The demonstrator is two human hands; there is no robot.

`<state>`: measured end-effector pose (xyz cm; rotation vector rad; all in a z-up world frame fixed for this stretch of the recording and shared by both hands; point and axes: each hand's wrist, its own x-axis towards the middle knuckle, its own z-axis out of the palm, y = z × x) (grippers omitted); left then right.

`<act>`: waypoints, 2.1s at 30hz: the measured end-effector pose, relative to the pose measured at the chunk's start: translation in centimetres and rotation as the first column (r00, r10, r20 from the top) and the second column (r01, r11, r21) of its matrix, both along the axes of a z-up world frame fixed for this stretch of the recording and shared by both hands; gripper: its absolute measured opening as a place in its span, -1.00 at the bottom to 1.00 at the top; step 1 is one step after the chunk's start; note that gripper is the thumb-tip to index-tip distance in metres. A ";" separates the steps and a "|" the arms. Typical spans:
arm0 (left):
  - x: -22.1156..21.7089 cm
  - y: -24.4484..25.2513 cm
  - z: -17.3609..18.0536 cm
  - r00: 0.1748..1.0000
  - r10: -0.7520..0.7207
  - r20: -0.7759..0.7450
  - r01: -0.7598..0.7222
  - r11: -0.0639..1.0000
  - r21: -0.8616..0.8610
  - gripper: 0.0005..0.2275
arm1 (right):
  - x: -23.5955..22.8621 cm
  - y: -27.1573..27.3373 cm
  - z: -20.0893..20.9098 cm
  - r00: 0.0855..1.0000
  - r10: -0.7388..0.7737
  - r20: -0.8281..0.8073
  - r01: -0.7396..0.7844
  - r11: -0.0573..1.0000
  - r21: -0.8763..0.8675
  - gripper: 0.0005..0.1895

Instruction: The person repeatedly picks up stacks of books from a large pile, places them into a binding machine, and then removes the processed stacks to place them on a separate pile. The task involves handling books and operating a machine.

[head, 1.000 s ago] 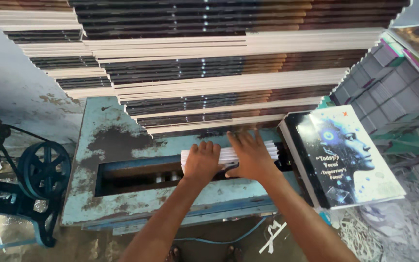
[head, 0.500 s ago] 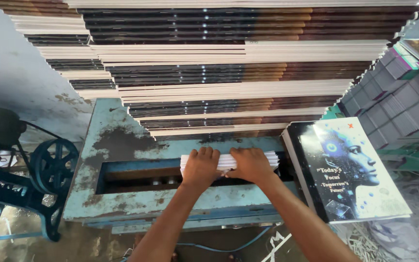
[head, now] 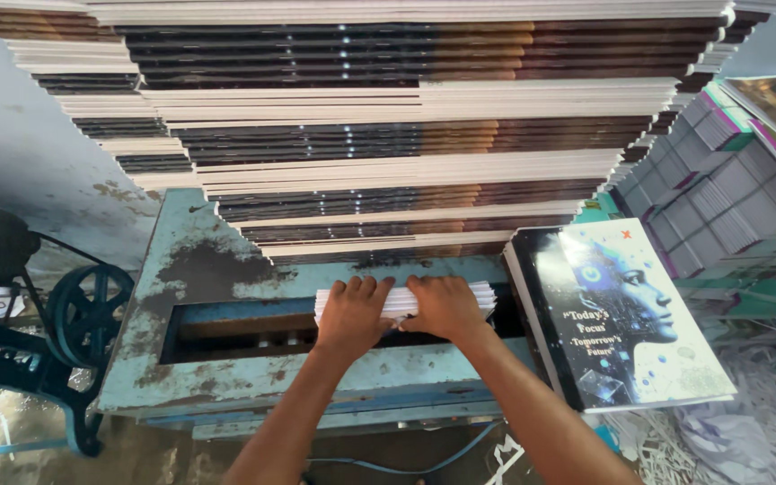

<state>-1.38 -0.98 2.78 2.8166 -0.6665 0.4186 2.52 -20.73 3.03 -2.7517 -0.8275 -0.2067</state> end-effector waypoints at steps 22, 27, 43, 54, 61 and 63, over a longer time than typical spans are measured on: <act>0.2 -3.3 -1.4 0.995 0.075 -0.061 -0.075 0.997 0.009 -0.53 | -0.4 -0.1 0.1 0.999 0.020 0.038 -0.019 0.999 -0.027 -0.40; 0.3 -3.4 -1.6 0.996 0.085 -0.041 -0.083 0.996 0.031 -0.53 | -0.4 -0.2 0.2 0.999 0.026 0.022 -0.026 1.000 -0.001 -0.43; 0.3 -3.5 -1.1 0.983 0.109 -0.150 -0.099 0.992 0.073 -0.52 | -0.5 0.0 0.5 1.000 0.011 0.005 -0.011 1.000 -0.006 -0.43; 0.4 -3.4 -1.3 0.986 0.110 -0.124 -0.103 0.993 0.064 -0.51 | -0.4 0.0 0.8 0.999 0.010 -0.036 -0.011 0.999 -0.035 -0.41; 0.4 -3.5 -1.3 0.986 0.111 -0.122 -0.105 0.993 0.054 -0.50 | -0.6 -0.1 0.9 1.000 0.026 0.008 -0.026 0.999 0.018 -0.41; 0.4 -3.4 -1.3 0.990 0.103 -0.100 -0.099 0.994 0.044 -0.47 | -0.5 -0.1 0.9 1.000 0.025 0.006 -0.025 1.000 0.009 -0.41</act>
